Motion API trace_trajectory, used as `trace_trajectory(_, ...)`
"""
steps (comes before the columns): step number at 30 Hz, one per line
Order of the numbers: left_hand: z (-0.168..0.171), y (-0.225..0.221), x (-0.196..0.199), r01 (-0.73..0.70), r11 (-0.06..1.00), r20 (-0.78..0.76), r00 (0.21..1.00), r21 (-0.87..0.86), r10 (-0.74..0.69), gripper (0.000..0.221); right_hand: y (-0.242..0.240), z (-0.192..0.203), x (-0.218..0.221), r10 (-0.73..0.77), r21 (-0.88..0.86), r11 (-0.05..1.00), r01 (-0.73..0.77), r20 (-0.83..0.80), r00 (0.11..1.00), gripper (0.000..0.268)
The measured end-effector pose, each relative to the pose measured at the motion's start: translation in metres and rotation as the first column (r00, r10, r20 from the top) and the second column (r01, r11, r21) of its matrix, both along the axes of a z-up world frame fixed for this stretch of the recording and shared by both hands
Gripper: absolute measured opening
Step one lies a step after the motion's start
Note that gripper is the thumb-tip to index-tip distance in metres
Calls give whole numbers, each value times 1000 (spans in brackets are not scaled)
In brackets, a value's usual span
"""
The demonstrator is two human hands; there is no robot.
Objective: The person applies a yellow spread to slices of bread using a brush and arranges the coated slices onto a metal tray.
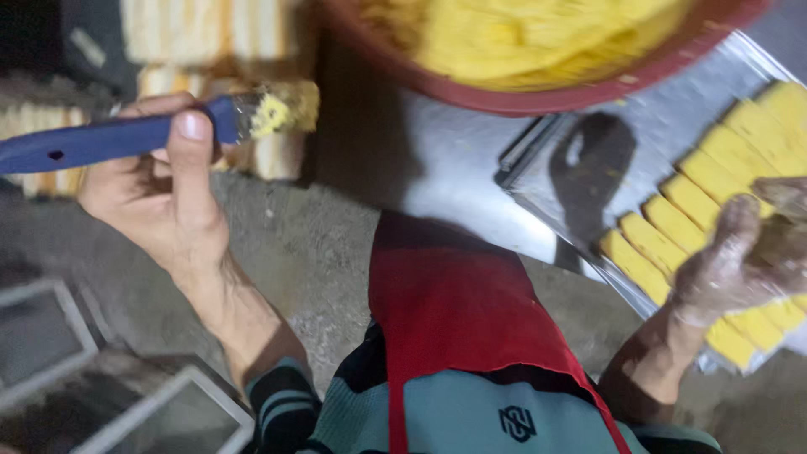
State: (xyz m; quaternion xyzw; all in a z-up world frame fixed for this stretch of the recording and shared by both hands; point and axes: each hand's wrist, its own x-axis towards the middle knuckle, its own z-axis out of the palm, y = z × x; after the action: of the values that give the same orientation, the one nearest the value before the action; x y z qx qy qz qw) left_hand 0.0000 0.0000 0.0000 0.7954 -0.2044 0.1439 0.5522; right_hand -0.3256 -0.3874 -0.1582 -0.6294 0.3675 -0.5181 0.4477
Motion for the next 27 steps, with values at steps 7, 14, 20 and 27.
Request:
trace_trajectory(7, -12, 138, -5, -200, 965, 36, 977, -170, 209, 30, 110, 83, 137, 502, -389, 615, -686, -479, 721, 36)
trace_trajectory(14, -56, 260, 28, -322, 925, 5, 944, -202, 330, 24, 256, 71, 309, 576, -422, -68, -904, -757, 310, 34)
trace_trajectory(20, -86, 332, 39, -367, 881, -68, 929, -299, 364, 19, 348, -19, 413, 138, -302, -356, -884, -953, 270, 79)
trace_trajectory(27, -104, 369, 43, -448, 828, -100, 892, -338, 442, 24, 346, -28, 447, 142, -328, -467, -821, -944, 297, 67)
